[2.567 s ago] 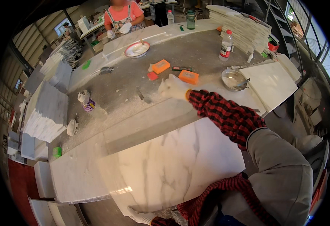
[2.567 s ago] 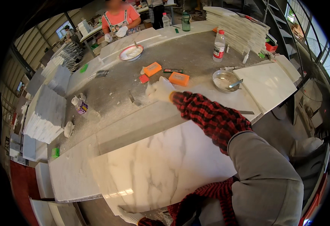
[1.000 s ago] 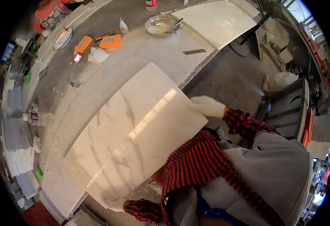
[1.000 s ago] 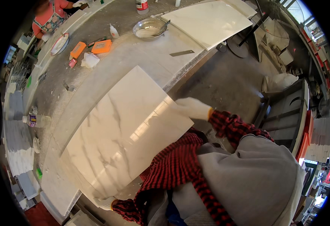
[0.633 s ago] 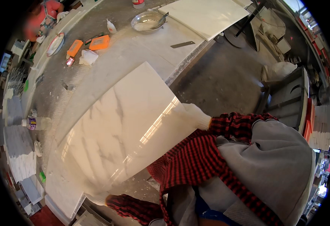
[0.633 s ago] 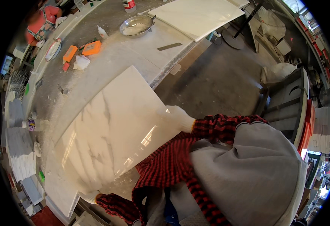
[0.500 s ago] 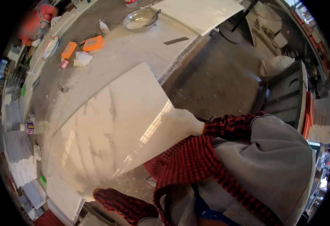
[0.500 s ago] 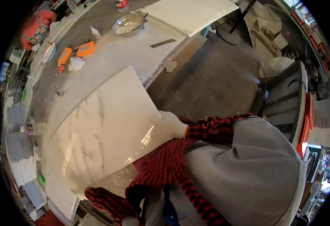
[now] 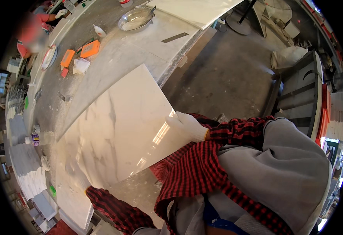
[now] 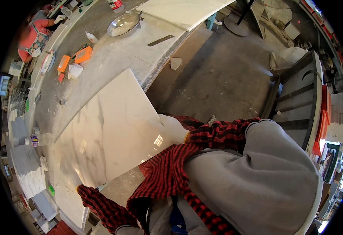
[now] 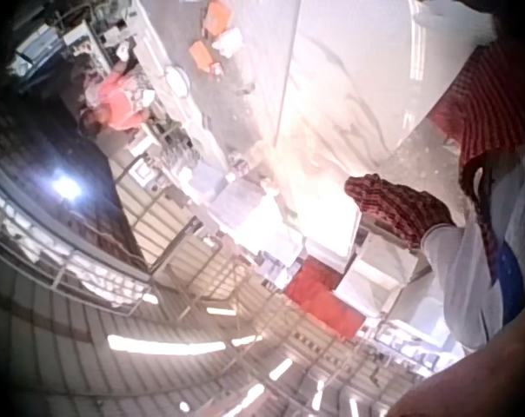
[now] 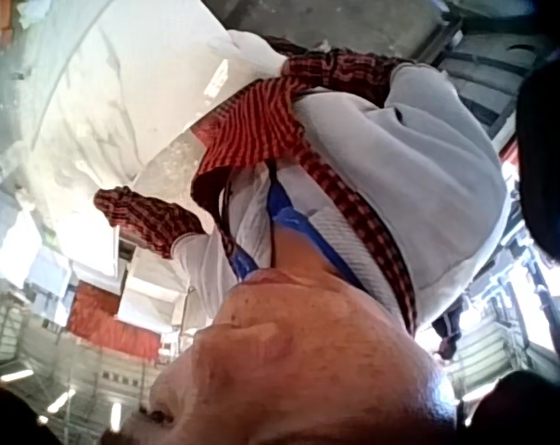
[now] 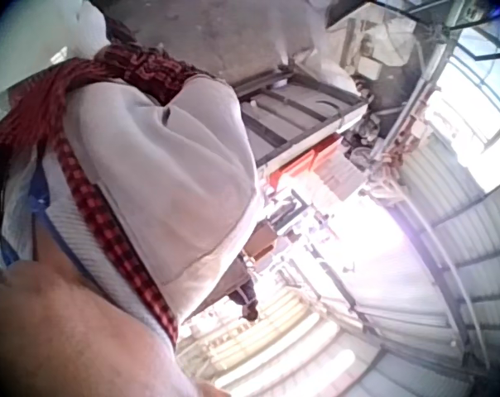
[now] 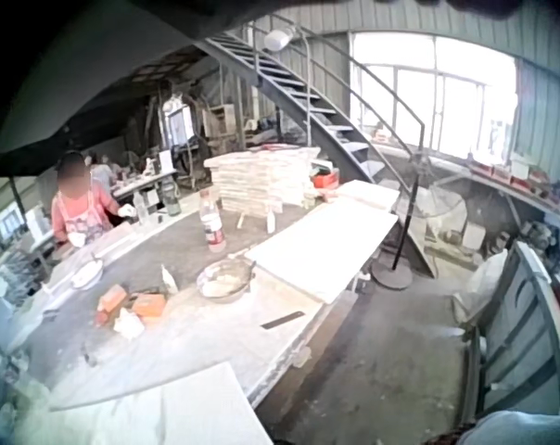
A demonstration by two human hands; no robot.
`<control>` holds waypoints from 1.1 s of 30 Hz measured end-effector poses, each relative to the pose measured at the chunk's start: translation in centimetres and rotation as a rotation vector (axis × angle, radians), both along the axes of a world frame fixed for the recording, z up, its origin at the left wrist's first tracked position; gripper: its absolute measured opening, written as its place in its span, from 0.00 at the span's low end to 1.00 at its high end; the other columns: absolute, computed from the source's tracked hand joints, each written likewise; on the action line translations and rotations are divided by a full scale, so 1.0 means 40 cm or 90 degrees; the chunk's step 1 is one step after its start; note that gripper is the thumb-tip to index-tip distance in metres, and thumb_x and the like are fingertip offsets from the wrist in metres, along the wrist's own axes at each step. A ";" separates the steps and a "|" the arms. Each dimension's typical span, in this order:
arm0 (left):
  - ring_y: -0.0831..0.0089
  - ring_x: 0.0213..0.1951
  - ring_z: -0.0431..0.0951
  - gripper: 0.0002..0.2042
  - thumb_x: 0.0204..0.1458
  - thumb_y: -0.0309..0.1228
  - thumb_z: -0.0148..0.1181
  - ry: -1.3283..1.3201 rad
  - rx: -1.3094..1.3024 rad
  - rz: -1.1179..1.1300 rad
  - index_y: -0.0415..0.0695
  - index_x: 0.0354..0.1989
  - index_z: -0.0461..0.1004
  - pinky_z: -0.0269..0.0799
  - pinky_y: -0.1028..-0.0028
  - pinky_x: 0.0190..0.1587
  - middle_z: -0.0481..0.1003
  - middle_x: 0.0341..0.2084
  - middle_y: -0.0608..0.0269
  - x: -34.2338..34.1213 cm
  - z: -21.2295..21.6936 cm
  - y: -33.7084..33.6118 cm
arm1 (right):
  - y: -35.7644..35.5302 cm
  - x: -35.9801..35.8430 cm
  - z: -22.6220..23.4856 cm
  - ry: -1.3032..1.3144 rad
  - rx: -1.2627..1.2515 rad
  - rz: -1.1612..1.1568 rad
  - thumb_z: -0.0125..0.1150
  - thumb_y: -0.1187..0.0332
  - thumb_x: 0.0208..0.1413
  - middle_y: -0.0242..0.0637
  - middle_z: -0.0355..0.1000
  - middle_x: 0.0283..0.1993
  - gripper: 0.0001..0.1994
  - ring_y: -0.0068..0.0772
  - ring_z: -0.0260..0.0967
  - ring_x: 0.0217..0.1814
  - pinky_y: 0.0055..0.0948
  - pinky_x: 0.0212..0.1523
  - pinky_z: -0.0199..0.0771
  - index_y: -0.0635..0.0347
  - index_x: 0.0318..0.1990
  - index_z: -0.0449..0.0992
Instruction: The person applies a white adhesive to the edges of a large white rectangular tile using a metal spatula. They repeatedly scoop the substance from a metal bowl and spread it along the tile's perimeter, flipping the tile to treat different sides.
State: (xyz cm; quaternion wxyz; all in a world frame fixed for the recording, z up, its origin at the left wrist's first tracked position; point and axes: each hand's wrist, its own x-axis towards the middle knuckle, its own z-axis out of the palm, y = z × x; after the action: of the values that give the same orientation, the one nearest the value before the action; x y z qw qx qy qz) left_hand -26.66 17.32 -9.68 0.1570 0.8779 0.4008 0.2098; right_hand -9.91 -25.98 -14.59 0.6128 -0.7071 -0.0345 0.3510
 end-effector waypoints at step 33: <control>0.65 0.35 0.70 0.28 0.53 0.48 0.66 0.183 -0.097 -0.273 0.29 0.43 0.75 0.68 0.64 0.42 0.76 0.34 0.53 0.323 0.081 0.088 | 0.024 0.079 -0.152 -0.245 -0.175 0.026 0.48 0.46 0.62 0.51 0.77 0.40 0.23 0.57 0.74 0.43 0.44 0.43 0.72 0.57 0.41 0.79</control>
State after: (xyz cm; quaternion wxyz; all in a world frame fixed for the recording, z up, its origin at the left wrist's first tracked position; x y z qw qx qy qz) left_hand -13.73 20.86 -6.43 0.2050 0.9491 0.2387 0.0141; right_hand -6.74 -25.01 -20.66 0.4861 -0.8368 -0.1166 0.2235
